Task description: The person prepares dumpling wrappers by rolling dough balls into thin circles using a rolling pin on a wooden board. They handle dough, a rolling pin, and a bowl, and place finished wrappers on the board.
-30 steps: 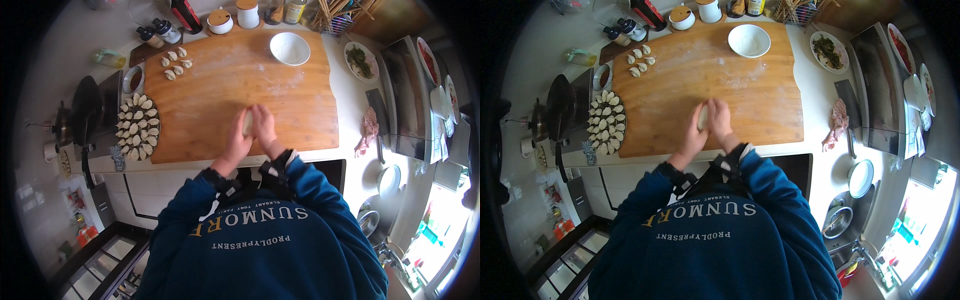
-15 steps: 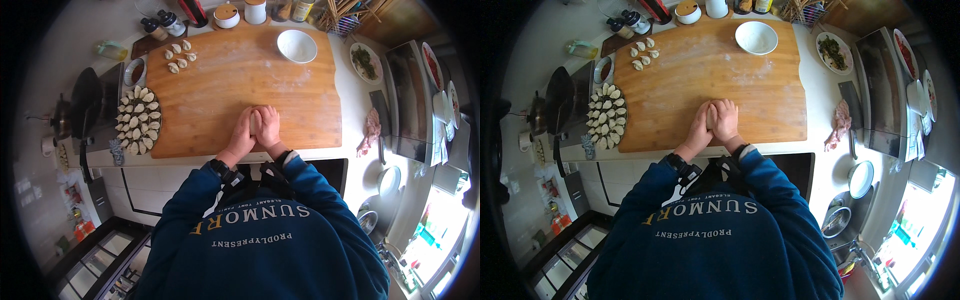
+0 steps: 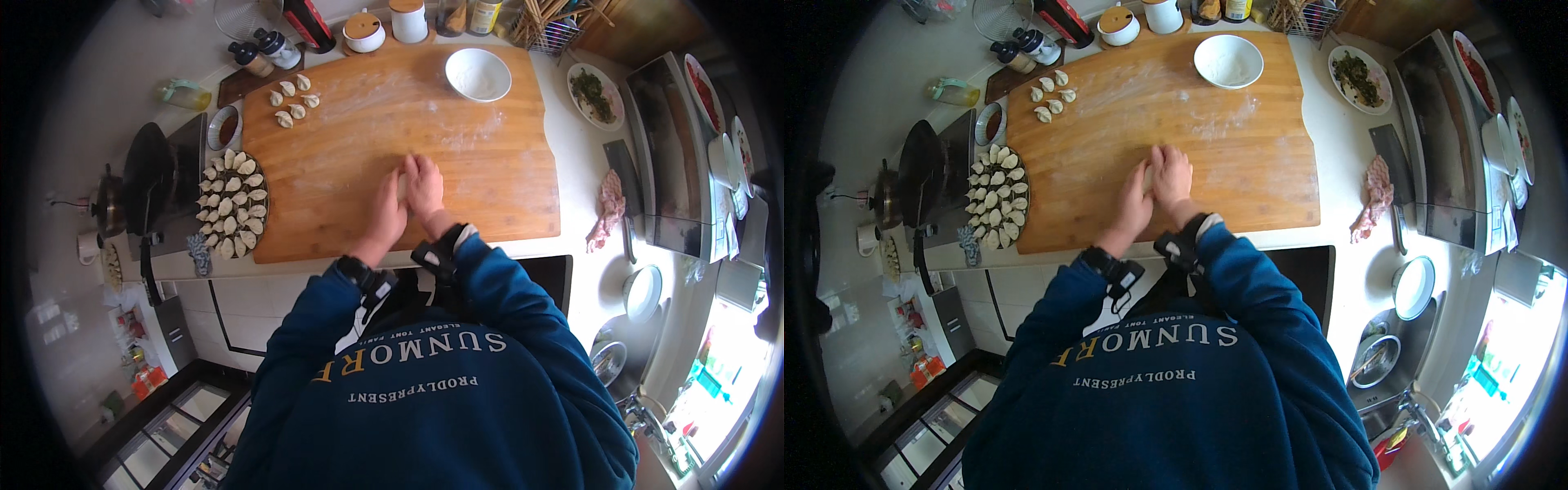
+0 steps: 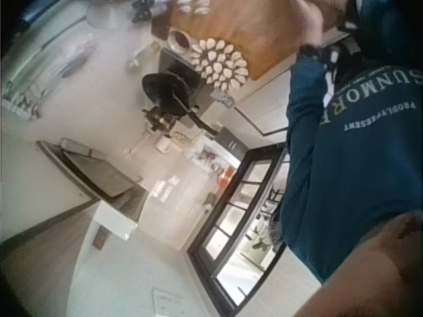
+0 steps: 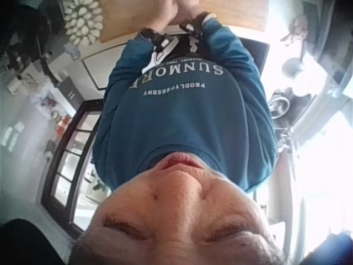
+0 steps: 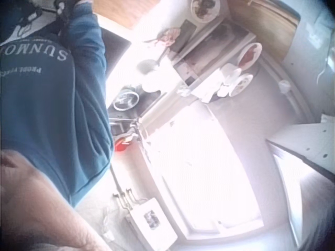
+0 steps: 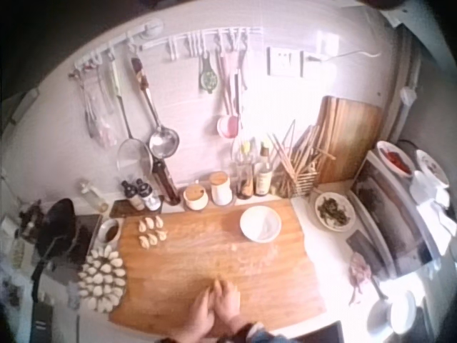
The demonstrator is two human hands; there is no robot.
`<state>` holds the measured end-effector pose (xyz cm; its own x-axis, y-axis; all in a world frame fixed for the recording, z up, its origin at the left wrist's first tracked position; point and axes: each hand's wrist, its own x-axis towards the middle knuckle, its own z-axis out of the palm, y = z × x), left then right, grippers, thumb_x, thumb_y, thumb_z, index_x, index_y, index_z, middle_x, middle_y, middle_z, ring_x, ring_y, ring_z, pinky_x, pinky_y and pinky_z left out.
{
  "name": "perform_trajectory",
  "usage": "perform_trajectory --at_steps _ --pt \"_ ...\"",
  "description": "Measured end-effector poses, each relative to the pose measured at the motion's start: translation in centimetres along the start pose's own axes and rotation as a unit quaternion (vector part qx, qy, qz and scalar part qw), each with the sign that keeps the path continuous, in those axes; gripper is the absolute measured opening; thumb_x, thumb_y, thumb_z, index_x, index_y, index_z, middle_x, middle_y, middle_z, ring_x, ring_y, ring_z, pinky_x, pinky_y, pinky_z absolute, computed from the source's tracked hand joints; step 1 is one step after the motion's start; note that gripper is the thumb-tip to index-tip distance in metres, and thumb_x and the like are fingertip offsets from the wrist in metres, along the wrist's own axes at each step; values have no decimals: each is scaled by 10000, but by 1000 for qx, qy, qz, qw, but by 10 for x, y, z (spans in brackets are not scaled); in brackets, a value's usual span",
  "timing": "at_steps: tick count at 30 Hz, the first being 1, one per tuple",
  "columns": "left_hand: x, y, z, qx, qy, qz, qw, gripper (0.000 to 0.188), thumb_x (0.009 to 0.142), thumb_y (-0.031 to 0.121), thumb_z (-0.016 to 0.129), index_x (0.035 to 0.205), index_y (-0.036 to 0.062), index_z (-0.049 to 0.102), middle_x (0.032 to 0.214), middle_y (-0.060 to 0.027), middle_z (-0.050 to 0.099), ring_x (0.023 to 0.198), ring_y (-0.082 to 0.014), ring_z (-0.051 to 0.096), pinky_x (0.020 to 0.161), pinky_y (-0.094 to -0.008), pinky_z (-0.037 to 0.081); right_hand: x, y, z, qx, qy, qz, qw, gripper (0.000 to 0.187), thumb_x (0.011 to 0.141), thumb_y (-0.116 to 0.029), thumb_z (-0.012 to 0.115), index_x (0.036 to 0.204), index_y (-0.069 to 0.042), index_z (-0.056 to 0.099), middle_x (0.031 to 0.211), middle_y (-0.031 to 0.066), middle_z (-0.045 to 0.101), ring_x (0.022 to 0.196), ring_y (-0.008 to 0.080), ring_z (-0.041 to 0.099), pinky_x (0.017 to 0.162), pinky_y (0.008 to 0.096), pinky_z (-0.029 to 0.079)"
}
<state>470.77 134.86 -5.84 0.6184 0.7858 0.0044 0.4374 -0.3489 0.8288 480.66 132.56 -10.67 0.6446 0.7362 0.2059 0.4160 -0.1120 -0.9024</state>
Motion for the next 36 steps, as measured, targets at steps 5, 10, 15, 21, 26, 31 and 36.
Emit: perform_trajectory --at_steps 5,10,15,21,26,31,36 --pt "-7 -3 7 -46 -17 103 993 562 776 -1 617 1309 3 437 1298 -217 477 1203 -381 463 991 -402 398 0 -2 -17 19 -82 96 992 331 946 -326 480 944 -30 630 910 200 636 883 406 567 752 492 440" --pt "-24 -17 22 -27 52 74 996 628 755 9 655 1333 5 411 1309 -218 475 1225 -378 446 1020 -414 379 8 1 -19 -116 -60 -51 990 188 896 -259 564 911 -82 627 904 123 617 925 329 549 813 440 405" --pt "15 -12 23 48 -47 1 998 635 716 47 697 1296 17 439 1226 -213 522 1138 -398 483 951 -440 409 11 12 -22 127 -24 129 983 308 924 -299 543 918 -5 636 871 200 645 825 385 594 739 447 469" --pt "-13 -2 33 -39 34 99 994 688 709 -16 685 1335 17 400 1265 -219 501 1194 -378 473 1004 -410 397 10 27 -39 -20 -24 -44 999 302 933 -280 525 865 1 614 850 198 608 835 398 558 733 462 444" --pt "14 -11 41 -165 35 -99 981 690 761 8 675 1372 27 355 1301 -231 469 1200 -347 475 992 -394 409 17 27 -28 -6 54 17 998 273 928 -249 531 847 1 602 848 206 595 830 407 543 751 473 432" --pt "-28 -12 19 -44 40 38 997 670 817 -3 619 1409 6 307 1358 -233 433 1277 -360 416 1039 -396 371 5 9 1 90 -63 191 975 272 921 -274 532 868 -22 619 874 198 603 879 393 544 724 465 439" --pt "-11 -12 7 49 37 -25 998 693 803 40 632 1400 -35 287 1243 -270 519 1143 -412 517 932 -427 445 2 1 10 -39 -51 79 995 286 935 -316 506 948 -54 618 950 167 615 930 367 548 798 480 419"
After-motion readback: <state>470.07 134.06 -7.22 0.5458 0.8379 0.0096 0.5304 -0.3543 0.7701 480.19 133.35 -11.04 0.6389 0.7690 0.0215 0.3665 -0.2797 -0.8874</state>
